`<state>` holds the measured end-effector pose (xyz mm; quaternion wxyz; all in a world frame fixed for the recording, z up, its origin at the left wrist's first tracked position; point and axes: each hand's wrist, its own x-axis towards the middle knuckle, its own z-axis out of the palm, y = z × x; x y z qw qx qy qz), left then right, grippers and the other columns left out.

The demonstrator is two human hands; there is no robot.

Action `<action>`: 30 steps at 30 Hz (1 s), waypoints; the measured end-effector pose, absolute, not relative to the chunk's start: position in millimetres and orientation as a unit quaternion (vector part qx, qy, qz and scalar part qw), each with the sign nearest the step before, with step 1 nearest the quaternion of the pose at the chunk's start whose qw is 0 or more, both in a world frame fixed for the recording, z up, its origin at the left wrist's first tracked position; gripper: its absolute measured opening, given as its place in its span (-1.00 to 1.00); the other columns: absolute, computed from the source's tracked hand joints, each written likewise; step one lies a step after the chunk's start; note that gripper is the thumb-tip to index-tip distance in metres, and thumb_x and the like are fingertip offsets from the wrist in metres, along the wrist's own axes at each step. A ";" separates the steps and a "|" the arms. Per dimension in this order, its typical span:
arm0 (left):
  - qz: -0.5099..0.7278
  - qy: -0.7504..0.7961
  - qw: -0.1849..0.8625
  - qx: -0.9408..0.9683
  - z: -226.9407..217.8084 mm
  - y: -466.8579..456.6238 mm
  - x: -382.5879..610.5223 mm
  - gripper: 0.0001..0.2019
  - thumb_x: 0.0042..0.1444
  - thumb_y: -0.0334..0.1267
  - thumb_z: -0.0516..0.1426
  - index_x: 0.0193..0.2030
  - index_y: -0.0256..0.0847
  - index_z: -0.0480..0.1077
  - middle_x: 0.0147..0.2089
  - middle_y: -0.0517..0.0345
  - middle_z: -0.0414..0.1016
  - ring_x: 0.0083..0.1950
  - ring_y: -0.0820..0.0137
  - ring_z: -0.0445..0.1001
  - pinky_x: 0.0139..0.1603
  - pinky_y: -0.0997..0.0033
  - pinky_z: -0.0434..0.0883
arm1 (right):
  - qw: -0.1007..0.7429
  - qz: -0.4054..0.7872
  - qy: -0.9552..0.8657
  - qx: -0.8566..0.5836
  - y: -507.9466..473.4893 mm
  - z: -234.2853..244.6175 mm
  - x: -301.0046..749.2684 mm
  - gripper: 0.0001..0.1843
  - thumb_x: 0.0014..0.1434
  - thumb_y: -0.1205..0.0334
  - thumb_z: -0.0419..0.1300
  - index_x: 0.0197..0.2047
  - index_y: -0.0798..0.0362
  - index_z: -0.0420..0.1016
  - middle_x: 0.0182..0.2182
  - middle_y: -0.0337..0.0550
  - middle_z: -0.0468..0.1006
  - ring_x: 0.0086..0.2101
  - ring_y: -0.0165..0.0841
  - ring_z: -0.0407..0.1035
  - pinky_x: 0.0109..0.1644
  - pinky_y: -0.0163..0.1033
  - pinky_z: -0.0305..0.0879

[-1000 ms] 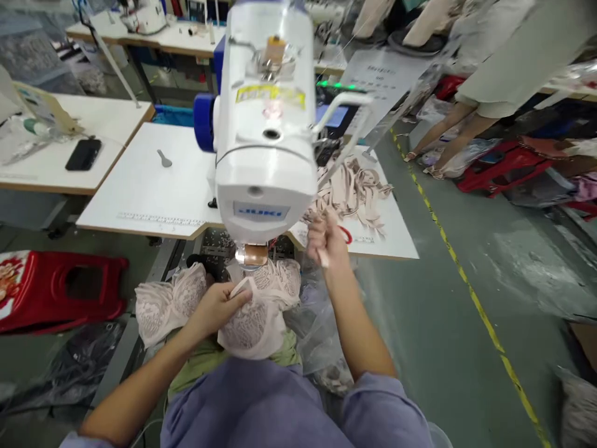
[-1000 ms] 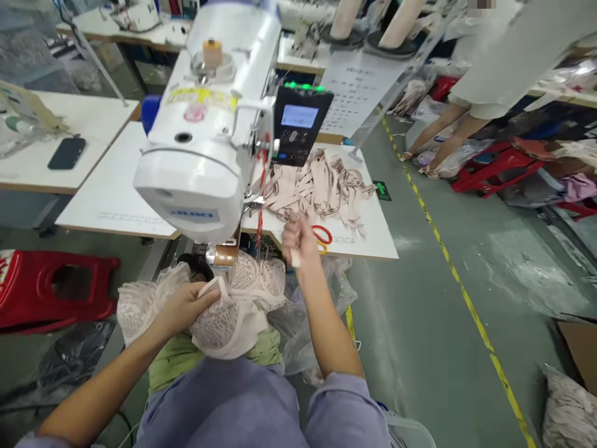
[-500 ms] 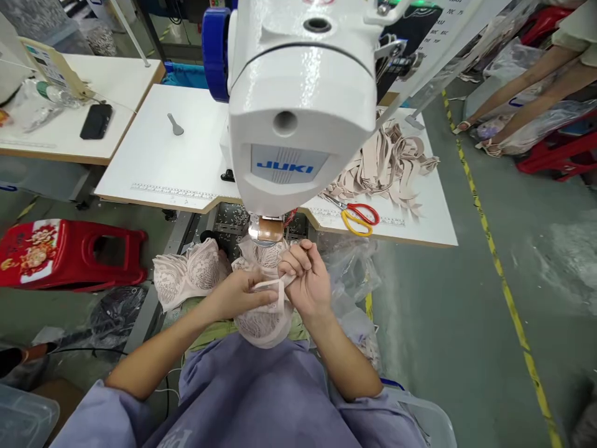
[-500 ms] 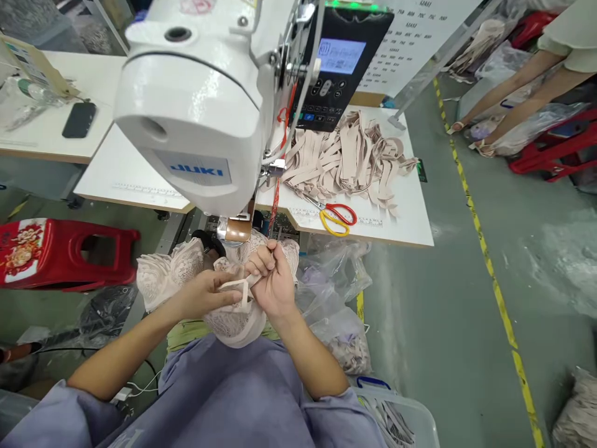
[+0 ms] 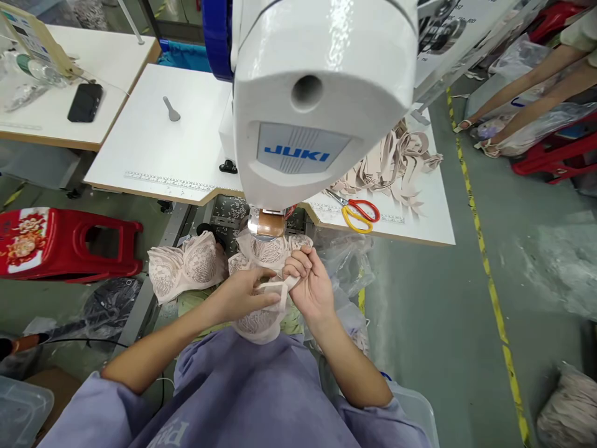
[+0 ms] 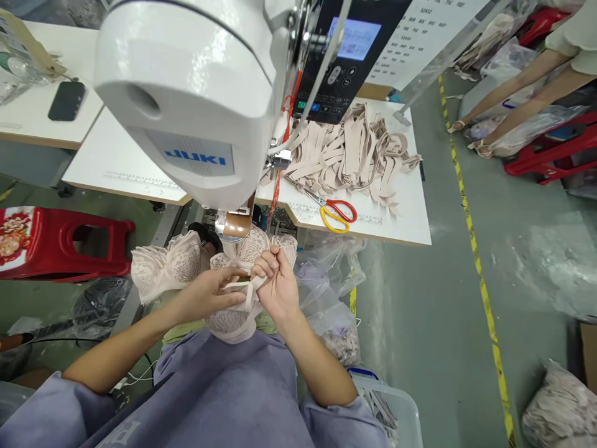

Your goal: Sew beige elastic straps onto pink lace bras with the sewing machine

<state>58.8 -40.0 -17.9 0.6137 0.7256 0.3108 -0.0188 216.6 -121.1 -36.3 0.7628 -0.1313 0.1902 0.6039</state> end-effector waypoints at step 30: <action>0.144 0.291 0.564 0.759 -12.7 -30.9 58.0 -0.72 0.23 -0.09 0.15 -0.40 -0.25 0.43 -0.18 0.05 0.45 -0.17 0.36 0.40 -0.29 0.47 0.29 | 0.529 0.426 -0.480 -0.556 -118.7 -13.3 235.6 -0.85 0.26 0.16 0.27 -0.18 -0.15 0.70 -0.22 -0.16 0.64 -0.17 -0.25 0.49 -0.09 -0.16 0.37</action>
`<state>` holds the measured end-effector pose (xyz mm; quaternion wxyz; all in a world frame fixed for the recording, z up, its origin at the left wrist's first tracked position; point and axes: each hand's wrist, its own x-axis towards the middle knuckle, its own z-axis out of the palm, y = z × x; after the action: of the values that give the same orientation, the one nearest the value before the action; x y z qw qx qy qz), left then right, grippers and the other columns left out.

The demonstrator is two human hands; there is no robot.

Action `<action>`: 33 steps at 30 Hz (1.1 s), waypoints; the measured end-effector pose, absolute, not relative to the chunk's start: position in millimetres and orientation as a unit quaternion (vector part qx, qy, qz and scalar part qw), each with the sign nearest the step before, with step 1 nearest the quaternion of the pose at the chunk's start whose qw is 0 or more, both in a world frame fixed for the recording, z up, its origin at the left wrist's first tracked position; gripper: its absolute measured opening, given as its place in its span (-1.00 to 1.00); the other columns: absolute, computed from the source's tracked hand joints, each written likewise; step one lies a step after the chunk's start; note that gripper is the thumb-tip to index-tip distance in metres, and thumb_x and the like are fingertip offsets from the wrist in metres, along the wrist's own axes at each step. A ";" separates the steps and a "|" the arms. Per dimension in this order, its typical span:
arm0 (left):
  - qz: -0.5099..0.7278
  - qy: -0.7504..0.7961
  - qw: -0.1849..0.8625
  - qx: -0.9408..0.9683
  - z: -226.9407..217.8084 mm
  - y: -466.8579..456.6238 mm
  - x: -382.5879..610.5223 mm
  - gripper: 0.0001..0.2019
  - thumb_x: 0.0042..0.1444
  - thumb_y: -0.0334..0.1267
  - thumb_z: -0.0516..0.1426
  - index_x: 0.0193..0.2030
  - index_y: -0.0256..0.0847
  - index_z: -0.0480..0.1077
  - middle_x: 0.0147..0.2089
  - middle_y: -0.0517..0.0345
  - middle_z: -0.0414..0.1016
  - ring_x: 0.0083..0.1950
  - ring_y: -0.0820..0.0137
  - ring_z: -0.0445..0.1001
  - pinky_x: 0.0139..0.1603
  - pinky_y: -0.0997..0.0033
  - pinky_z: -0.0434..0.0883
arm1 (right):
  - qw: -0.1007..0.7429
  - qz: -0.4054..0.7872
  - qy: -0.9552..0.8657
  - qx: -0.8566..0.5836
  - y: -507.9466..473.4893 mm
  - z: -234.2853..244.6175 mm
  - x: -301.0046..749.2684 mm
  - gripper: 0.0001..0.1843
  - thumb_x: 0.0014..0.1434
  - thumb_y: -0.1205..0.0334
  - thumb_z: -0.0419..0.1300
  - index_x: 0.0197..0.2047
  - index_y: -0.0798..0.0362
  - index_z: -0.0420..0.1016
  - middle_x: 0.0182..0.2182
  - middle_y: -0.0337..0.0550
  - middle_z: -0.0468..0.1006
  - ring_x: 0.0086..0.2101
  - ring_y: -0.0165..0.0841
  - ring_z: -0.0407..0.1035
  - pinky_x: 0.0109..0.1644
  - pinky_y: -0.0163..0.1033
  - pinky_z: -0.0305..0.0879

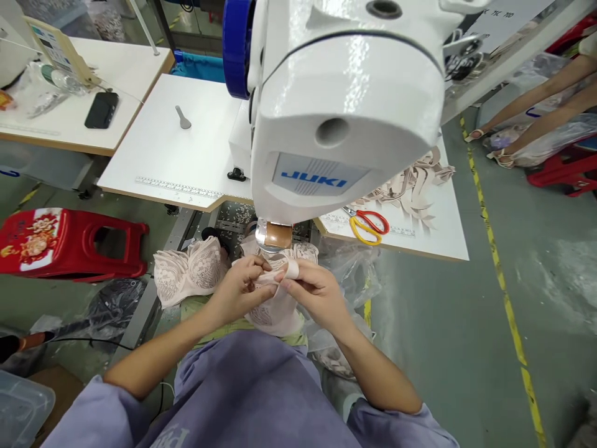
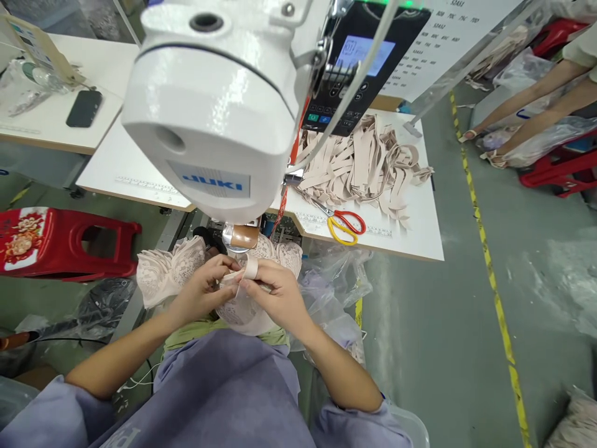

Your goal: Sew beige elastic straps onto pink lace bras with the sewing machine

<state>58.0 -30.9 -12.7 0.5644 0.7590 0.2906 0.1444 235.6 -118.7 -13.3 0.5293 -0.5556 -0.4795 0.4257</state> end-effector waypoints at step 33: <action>0.132 0.255 0.363 0.886 10.5 6.5 71.6 -0.59 0.32 -0.35 -0.02 0.24 -0.20 0.42 0.07 0.05 0.63 -0.05 0.23 0.64 -0.10 0.32 0.54 | 0.516 0.283 -0.483 -0.648 -18.4 -67.1 299.5 -0.58 0.02 -0.21 0.28 -0.22 -0.07 0.51 -0.21 -0.01 0.61 0.01 -0.03 0.42 0.14 0.14 0.37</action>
<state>71.6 6.5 10.5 0.3626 0.8864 0.2554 0.1324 299.5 -18.4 -67.1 0.5162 -0.6481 -0.4833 0.2827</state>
